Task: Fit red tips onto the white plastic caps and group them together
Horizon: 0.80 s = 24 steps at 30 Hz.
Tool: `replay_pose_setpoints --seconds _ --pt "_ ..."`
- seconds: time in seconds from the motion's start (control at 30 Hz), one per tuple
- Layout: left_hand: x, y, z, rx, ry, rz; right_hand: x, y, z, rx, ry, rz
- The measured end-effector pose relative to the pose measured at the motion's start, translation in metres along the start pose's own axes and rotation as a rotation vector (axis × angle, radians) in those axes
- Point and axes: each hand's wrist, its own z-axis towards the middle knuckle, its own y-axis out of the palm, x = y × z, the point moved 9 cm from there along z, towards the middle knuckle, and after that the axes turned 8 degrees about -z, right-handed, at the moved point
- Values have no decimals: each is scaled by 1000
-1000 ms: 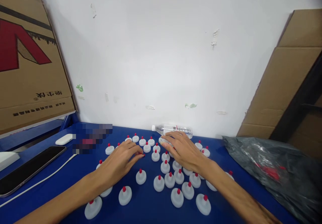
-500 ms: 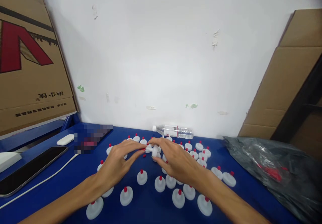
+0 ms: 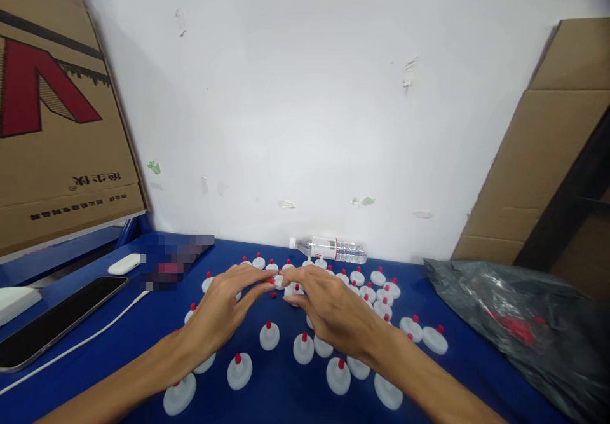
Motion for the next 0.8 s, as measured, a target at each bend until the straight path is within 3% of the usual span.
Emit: replay_pose_setpoints --seconds 0.27,0.47,0.57,0.7,0.8 --pt "10 13 0 -195 -66 -132 -16 5 -1 -10 -127 -139" --pt "1 13 0 -158 -65 -86 -15 4 2 -63 -171 -220" --pt "-8 22 -3 -208 -35 85 4 -1 5 -122 -61 -228" --pt "-19 42 -15 -397 -7 267 49 -13 1 -118 223 -228" --pt "-24 52 -25 -507 31 358 75 -13 -9 -114 333 -238"
